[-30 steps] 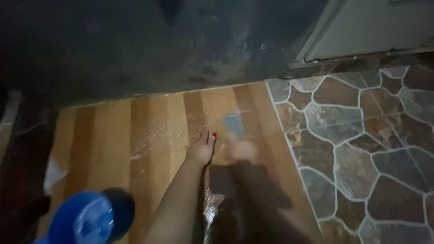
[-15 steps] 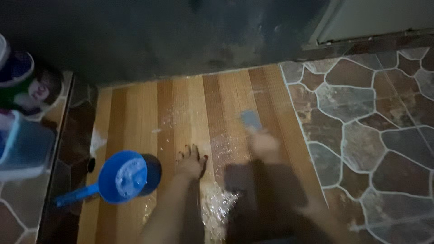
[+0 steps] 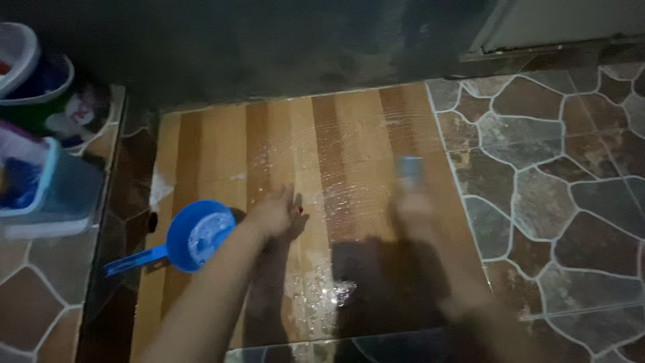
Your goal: The person scrubs a tiled floor using a blue plastic scoop to pour soapy water and a yellow-handled brush to clean the surface. The person repeatedly pours water and scrubs different sections of the floor, including areas near a wall and a wooden step.
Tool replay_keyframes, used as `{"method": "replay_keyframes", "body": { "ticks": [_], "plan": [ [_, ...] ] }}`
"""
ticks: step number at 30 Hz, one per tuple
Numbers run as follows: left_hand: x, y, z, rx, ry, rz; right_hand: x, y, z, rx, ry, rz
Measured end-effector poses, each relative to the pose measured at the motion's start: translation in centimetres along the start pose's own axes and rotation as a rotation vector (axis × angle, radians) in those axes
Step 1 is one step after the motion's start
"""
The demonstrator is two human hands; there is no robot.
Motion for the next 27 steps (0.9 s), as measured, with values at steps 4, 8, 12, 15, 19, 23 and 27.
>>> {"method": "replay_keyframes", "body": {
  "ticks": [4,8,12,15,19,23,27],
  "plan": [
    [-6.6,0.7,-2.0,0.098,-0.083,0.012,-1.4,21.0,-5.1,-0.462,0.114,-0.126],
    [-10.2,4.7,-5.0,-0.177,0.024,0.126,-7.0,31.4,-10.7,-0.580,0.208,0.141],
    [-9.5,10.6,-7.7,-0.241,0.060,0.262,-10.0,29.8,-12.9,-0.264,0.560,0.434],
    [-7.1,15.1,-9.3,-0.235,0.116,0.240,-11.2,26.0,-11.0,-0.089,0.530,0.567],
    [-4.9,18.8,-10.3,-0.319,0.000,0.187,-11.0,16.1,-6.3,-0.121,0.293,0.342],
    [-3.2,20.7,-9.6,-0.379,-0.047,0.100,-9.4,3.7,-4.1,0.069,0.190,0.263],
    [-0.2,24.0,-7.6,-0.476,-0.011,-0.024,-5.8,-5.9,-5.9,0.349,0.181,0.352]
  ]
}}
Point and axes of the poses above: each hand's wrist, its own z-axis towards the middle knuckle, its own x-axis out of the palm, y = z × x, the point moved 5 cm from there along z, towards the middle knuckle, and after that the axes turned 8 degrees about -z, right-handed, at the moved point
